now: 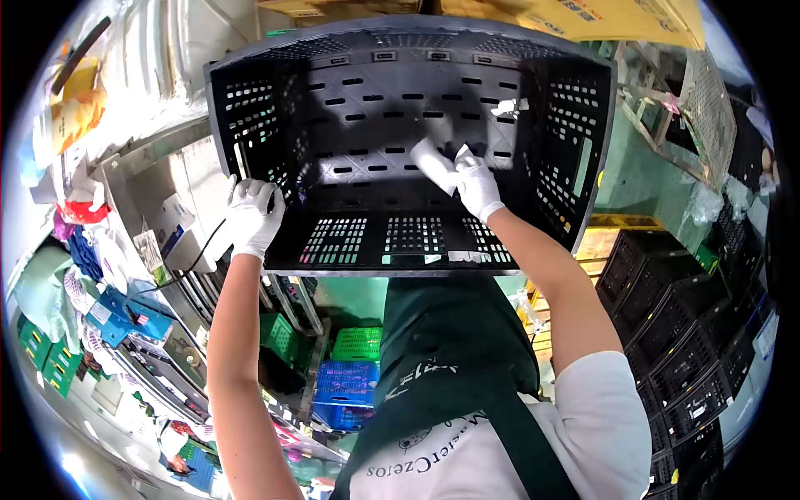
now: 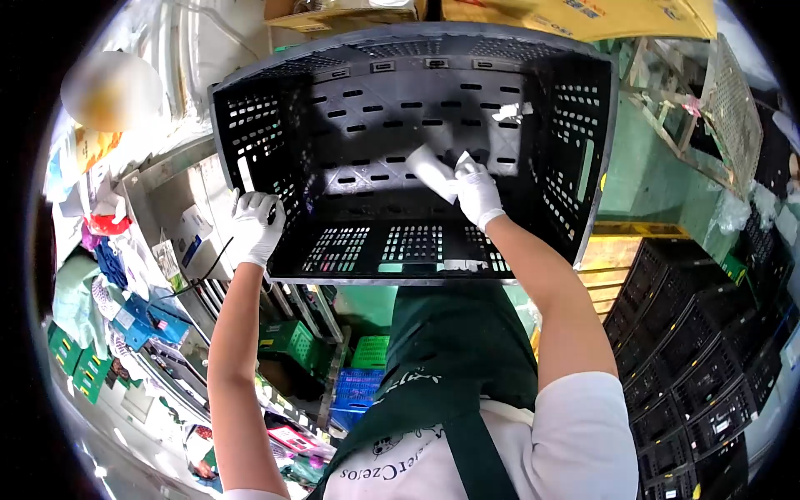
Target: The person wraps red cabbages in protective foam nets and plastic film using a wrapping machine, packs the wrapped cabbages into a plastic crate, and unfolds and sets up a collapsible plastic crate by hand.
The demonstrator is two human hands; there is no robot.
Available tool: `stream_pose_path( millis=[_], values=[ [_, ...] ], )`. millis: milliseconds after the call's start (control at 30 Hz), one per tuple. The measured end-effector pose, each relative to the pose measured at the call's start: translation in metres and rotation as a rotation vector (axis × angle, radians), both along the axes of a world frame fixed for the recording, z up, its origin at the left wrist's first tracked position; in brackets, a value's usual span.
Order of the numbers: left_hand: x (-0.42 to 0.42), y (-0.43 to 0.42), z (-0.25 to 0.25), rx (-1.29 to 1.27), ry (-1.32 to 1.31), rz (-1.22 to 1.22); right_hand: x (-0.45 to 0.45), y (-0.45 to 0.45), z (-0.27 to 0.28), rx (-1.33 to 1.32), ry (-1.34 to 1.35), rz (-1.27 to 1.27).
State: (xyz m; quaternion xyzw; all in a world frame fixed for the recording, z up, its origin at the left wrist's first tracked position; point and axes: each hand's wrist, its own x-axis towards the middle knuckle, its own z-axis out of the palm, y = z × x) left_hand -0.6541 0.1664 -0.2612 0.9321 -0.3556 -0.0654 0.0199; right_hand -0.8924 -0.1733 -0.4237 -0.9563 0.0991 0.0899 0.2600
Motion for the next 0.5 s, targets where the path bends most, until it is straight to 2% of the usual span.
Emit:
stream_pose_path(
  millis=[67,100,133,167,233,267,300,333,433,500],
  values=[
    [0.001,0.002,-0.002,-0.06,-0.012,-0.021,-0.019,-0.014,-0.087,1.113,0.226,-0.65],
    [0.002,0.002,-0.001,-0.066,-0.018,-0.026,-0.005,-0.014,-0.072,1.572,0.068,-0.781],
    [0.002,0.001,0.001,-0.07,-0.024,-0.03,0.028,-0.014,-0.023,1.912,0.226,-1.146],
    [0.001,0.0,0.003,-0.079,-0.024,-0.026,0.07,-0.005,0.043,1.61,0.278,-0.999],
    [0.003,0.0,0.0,-0.077,-0.033,-0.017,0.14,-0.004,0.126,1.763,0.312,-0.258],
    [0.002,0.002,0.0,-0.071,-0.033,-0.014,0.171,0.001,0.169,1.79,0.211,-0.259],
    [0.001,0.005,-0.005,-0.079,-0.002,0.008,0.207,0.0,0.222,1.502,0.012,-0.12],
    [0.003,0.006,-0.005,-0.069,-0.01,0.003,0.235,-0.014,0.249,1.728,-0.025,0.074],
    [0.002,0.005,-0.002,-0.047,-0.024,-0.018,0.317,-0.058,0.22,0.374,-0.246,0.243],
    [0.004,0.005,0.001,-0.045,-0.009,-0.015,0.325,-0.068,0.212,0.175,-0.373,0.281]
  ],
)
